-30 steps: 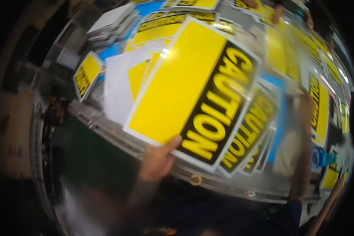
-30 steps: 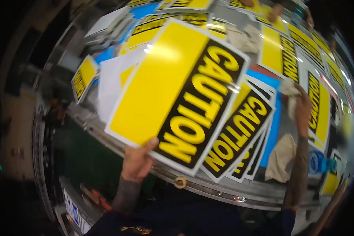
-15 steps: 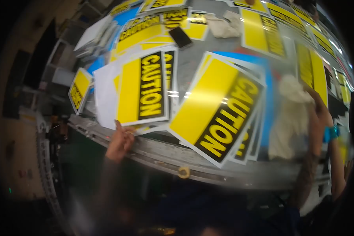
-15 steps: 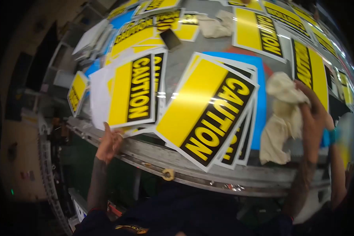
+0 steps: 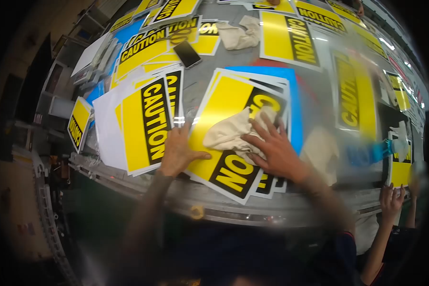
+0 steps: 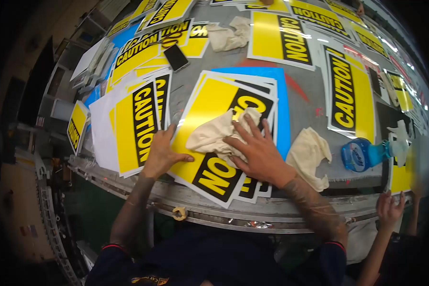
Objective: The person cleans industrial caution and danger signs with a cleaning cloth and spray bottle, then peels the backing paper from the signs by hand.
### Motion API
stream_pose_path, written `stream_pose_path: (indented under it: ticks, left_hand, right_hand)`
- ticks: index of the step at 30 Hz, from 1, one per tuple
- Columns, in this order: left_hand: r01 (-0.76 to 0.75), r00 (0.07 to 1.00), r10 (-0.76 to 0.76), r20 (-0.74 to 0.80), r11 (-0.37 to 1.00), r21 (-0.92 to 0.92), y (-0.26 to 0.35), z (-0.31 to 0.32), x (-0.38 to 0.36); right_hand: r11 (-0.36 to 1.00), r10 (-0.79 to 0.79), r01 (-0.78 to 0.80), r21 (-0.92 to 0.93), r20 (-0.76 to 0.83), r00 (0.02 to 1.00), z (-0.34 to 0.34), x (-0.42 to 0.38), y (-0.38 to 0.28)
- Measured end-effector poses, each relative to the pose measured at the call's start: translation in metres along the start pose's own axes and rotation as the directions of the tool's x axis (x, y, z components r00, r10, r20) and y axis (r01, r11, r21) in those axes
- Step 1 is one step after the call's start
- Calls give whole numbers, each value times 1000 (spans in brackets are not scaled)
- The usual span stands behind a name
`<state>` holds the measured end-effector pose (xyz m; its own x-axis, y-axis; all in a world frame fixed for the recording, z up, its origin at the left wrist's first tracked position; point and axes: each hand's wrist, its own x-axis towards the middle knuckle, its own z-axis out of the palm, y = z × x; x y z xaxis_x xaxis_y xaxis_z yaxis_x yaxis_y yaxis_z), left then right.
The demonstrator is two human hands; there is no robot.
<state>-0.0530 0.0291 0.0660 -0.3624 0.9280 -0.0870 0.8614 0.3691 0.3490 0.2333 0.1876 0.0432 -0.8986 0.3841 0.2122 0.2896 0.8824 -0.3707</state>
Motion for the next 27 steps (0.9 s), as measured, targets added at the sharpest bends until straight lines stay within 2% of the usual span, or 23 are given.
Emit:
stream_pose_path:
  ticks: [1,2,3,5,6,8,9,11,12,15,18,21,24,27]
  left_hand:
    - [-15,1000,15,25,1000,-13,-12,5,6]
    - [-64,998,62,-32,997,-44,-13,3,8]
    - [-62,996,60,-72,998,-31,-13,-1,4]
    - [-12,1000,10,-19,993,-114,-1,-23,-1]
    - [53,998,-41,51,965,-255,1,-31,-4]
    - [195,974,-107,199,843,-502,3,-38,-7]
    - [150,984,-75,164,847,-511,2,-31,-10]
    - [75,996,-40,81,861,-502,-9,-15,-23]
    - [-22,1000,27,9,922,-387,-15,-13,-29]
    - [-194,978,181,-100,970,-146,-44,-6,-46]
    - [-145,987,136,-84,984,-103,-46,-16,-48]
    - [-123,991,124,-58,992,21,-55,-18,-41]
    - [-162,980,154,-122,985,-55,-75,-17,-34]
    - [-211,959,192,-208,975,-71,-57,-12,-24]
  right_hand:
    - [1000,2,-2,27,6,1000,-2,1,3]
    - [999,16,-16,45,8,1000,-5,2,5]
    - [998,19,-16,62,-45,999,-6,4,8]
    - [991,77,-61,118,-141,987,-12,9,13]
    - [991,81,-53,121,-235,969,-13,12,14]
    - [991,100,-72,114,-272,957,-6,20,26]
    - [991,102,-73,111,-291,951,-2,22,30]
    - [987,130,-92,133,-313,941,0,25,32]
    - [985,134,-91,147,-322,937,3,23,35]
    - [977,172,-122,175,-309,935,4,16,39]
    - [968,199,-142,208,-284,938,3,17,38]
    - [963,206,-152,223,-241,948,3,16,43]
    - [960,188,-132,246,-220,957,-5,13,50]
    - [963,180,-130,235,-208,961,-8,13,48]
